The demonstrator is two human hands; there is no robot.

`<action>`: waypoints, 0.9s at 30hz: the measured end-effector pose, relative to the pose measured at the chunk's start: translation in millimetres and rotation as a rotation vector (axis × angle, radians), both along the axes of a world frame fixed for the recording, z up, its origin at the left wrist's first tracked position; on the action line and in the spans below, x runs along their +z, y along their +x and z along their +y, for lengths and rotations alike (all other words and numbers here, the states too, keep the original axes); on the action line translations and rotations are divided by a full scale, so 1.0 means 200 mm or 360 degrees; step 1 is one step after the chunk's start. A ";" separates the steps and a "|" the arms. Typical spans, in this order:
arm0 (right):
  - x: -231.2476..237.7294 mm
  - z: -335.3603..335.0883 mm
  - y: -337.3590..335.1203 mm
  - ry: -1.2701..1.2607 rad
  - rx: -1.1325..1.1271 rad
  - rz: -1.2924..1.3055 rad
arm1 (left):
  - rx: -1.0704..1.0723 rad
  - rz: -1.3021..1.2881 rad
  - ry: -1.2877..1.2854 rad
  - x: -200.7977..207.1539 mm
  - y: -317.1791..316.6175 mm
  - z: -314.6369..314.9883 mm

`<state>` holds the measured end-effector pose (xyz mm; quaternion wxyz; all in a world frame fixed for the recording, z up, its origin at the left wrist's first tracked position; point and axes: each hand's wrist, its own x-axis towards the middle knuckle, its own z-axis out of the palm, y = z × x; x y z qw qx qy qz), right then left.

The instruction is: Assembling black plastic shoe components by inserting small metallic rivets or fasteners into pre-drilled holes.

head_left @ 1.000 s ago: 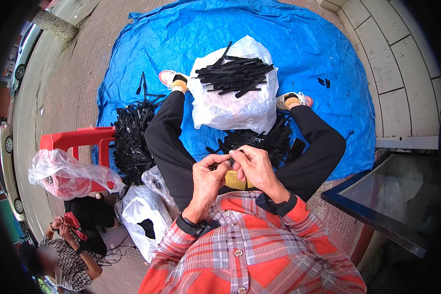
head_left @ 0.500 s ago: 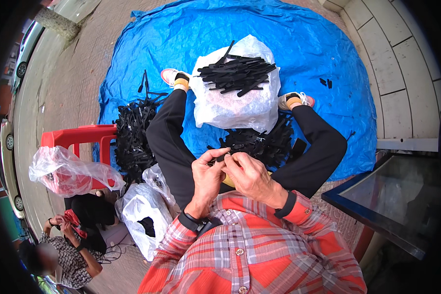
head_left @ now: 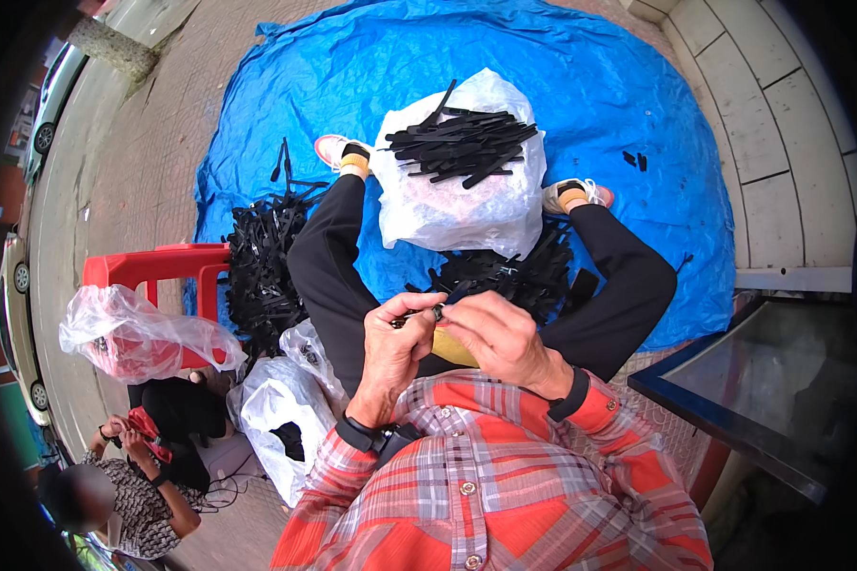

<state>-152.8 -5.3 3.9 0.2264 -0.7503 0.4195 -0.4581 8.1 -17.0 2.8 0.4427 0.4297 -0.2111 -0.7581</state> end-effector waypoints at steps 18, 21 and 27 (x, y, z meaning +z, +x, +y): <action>0.05 -0.08 -0.06 0.1004 0.0338 -0.0154 | -0.0071 0.0079 -0.0039 -0.04 0.01 0.04; 0.04 -0.07 -0.05 0.1185 0.0385 -0.0174 | -0.0148 -0.0043 -0.0019 -0.10 0.00 0.04; 0.03 -0.07 -0.09 0.1322 0.0253 -0.0108 | -0.0182 -0.0476 -0.0257 -0.02 -0.03 0.03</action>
